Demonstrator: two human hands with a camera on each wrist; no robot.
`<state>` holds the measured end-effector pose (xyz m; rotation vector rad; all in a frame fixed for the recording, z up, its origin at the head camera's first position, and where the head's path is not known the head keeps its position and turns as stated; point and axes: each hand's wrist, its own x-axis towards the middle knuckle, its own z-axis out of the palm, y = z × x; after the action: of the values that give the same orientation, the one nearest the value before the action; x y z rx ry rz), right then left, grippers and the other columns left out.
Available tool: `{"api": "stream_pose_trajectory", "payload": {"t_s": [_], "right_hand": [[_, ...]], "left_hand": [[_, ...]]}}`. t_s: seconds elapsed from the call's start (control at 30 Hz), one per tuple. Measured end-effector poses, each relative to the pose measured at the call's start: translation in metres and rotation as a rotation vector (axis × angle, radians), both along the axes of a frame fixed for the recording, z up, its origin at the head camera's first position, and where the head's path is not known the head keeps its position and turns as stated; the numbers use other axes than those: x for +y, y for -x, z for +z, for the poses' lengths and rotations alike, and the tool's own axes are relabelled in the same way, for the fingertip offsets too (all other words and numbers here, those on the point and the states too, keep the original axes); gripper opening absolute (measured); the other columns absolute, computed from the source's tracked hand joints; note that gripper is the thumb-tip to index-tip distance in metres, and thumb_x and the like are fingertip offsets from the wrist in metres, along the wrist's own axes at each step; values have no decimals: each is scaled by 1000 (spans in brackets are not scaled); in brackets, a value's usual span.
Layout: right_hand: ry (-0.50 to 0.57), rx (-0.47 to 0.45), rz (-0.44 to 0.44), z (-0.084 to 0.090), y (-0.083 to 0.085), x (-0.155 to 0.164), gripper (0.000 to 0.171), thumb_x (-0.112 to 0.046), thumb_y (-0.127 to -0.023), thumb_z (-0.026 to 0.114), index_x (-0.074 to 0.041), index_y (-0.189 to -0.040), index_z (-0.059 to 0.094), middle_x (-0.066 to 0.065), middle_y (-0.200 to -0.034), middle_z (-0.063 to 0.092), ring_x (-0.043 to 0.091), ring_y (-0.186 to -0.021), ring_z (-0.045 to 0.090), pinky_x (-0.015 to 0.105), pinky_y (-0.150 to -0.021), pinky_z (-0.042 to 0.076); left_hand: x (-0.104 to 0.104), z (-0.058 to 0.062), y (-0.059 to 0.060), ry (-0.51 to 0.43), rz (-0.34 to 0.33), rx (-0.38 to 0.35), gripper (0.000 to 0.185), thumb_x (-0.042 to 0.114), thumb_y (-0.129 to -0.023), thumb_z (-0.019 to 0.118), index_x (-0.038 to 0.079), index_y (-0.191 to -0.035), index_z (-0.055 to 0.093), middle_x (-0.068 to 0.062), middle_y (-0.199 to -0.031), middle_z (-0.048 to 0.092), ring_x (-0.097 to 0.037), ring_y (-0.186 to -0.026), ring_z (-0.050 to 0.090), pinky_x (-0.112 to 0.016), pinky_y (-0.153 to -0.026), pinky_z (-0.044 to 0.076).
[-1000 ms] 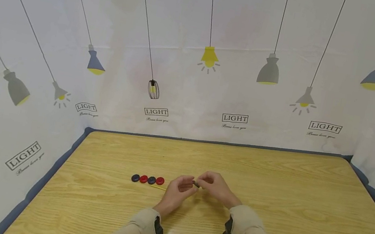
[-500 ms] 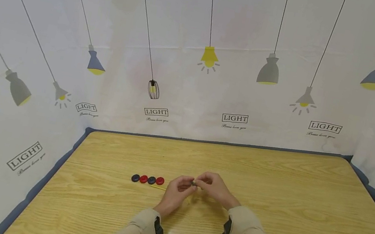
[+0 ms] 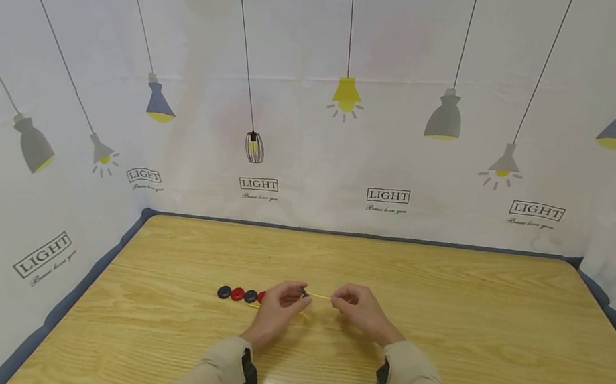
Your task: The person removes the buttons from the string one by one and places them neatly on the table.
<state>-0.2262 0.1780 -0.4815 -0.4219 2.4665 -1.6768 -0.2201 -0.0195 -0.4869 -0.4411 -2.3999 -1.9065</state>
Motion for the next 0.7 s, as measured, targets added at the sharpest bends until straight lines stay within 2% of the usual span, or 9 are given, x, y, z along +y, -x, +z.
{"api": "stream_pose_trajectory", "payload": {"t_s": [0.13,0.2,0.27,0.5,0.57,0.7], "right_hand": [[-15,-6,-12,0,-1,3,26,-17,-90,53,6,-100,57,14,-91,59,31,-83,55,39,-65,46],[-17,-5,-12,0,-1,5,26,-18,-90,53,6,-100,57,15,-92,59,31,-83,55,38,-64,45],[-15,-2,-9,-1,-1,7,26,-17,-90,53,7,-100,57,16,-92,59,31,-83,55,38,-63,45],[-33,-14,-24,-1,-3,13,27,-19,-89,54,7,-99,57,11,-90,60,28,-83,55,35,-66,46],[-32,-24,-27,-1,-3,14,27,-19,-89,54,6,-99,57,11,-90,59,27,-83,55,34,-66,46],[-27,-29,-28,-1,-4,17,27,-18,-89,54,7,-99,57,13,-90,59,27,-82,55,35,-66,46]], "left_hand": [[-9,-15,12,18,14,-10,33,12,-82,63,0,-112,57,-10,-96,59,-23,-89,56,-34,-80,45],[-14,-16,15,24,19,-9,34,14,-82,64,0,-111,57,-8,-95,59,-21,-88,56,-33,-79,45],[-18,-13,16,23,19,-3,33,14,-82,64,-1,-111,57,-9,-95,59,-22,-88,56,-34,-79,45],[-31,11,7,10,15,-4,30,7,-82,62,-3,-111,56,-19,-99,57,-33,-92,54,-44,-81,43],[-36,8,9,29,17,2,31,10,-83,62,-2,-111,56,-16,-99,58,-31,-92,54,-43,-81,43],[-46,-6,19,56,28,7,35,17,-82,64,-1,-112,56,-10,-98,58,-25,-90,55,-37,-80,44]]}}
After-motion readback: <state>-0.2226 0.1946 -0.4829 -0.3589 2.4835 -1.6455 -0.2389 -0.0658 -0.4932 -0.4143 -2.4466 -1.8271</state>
